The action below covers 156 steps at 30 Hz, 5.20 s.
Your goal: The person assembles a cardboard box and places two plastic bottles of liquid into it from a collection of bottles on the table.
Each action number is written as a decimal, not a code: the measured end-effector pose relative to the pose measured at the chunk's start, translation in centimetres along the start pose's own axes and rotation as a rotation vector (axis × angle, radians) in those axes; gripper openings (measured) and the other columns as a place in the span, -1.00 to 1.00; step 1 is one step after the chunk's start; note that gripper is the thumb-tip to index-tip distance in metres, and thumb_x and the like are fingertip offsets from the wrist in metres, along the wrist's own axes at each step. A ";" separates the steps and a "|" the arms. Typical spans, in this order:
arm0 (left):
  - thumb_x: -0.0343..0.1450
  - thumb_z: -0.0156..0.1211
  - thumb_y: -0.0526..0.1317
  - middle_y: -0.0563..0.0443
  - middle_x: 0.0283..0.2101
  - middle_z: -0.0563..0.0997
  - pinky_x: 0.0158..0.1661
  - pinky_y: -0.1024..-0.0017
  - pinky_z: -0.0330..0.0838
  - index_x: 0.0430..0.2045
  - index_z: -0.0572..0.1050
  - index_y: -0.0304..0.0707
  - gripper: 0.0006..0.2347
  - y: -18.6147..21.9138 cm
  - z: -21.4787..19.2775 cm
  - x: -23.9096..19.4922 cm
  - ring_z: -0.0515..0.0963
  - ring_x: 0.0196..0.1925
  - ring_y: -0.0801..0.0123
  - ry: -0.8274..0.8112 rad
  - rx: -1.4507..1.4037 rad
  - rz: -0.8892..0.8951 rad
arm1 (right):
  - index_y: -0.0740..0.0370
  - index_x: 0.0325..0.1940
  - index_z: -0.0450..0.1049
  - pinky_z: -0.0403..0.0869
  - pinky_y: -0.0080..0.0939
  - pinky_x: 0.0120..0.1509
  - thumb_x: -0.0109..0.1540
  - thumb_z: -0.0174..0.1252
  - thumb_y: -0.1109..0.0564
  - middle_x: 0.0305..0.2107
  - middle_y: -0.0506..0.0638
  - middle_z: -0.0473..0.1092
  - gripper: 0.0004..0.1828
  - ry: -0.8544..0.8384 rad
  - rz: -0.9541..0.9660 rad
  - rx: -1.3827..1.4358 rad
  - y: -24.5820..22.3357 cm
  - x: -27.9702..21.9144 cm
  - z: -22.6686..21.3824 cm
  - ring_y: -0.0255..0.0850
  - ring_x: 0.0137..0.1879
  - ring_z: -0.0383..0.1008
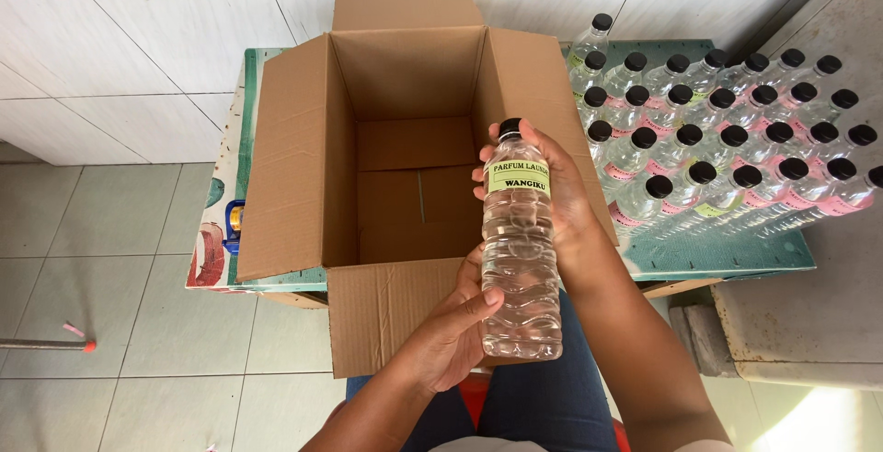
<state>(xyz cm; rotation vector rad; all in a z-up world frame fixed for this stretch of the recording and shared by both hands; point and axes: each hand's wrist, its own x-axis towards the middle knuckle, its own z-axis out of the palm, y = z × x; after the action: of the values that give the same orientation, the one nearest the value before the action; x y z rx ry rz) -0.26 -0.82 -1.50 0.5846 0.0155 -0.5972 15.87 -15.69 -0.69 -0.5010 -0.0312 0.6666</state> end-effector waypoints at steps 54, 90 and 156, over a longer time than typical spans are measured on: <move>0.27 0.30 0.24 -0.20 -0.11 0.53 -0.25 0.19 0.57 0.39 0.03 0.01 -0.17 -10.4 -7.8 2.8 0.63 -0.20 0.02 -1.113 -0.704 -0.160 | 0.20 0.52 -0.18 0.50 -0.37 -0.54 0.29 0.12 -0.21 0.53 0.38 -0.23 -0.08 -0.380 -0.157 -0.334 5.7 -8.8 3.7 0.37 0.51 0.07; 0.31 0.24 0.30 -0.16 -0.12 0.52 -0.31 0.27 0.54 0.42 0.00 0.03 -0.16 -10.6 -8.4 2.6 0.62 -0.20 0.08 -1.139 -0.704 -0.139 | 0.09 0.57 -0.28 0.48 -0.32 -0.57 0.32 0.11 -0.09 0.58 0.29 -0.45 -0.09 -0.463 -0.098 -0.221 5.9 -8.3 2.3 0.37 0.58 -0.12; 0.46 -0.14 0.19 -0.22 0.36 0.31 0.22 0.03 0.19 0.36 0.08 -0.28 -0.35 6.4 -3.8 -1.5 0.33 0.33 -0.07 0.563 1.786 0.712 | 0.14 -0.09 0.57 0.48 -0.38 -0.05 0.11 0.36 0.17 -0.14 -0.11 0.52 -0.71 0.118 -0.419 -1.784 -5.1 -2.9 19.9 -0.37 0.01 0.50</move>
<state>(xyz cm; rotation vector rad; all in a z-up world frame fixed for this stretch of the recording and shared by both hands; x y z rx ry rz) 2.51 6.23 -1.09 2.3416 -0.2120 0.4605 12.90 -12.17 19.52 -2.1665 -0.6410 0.0175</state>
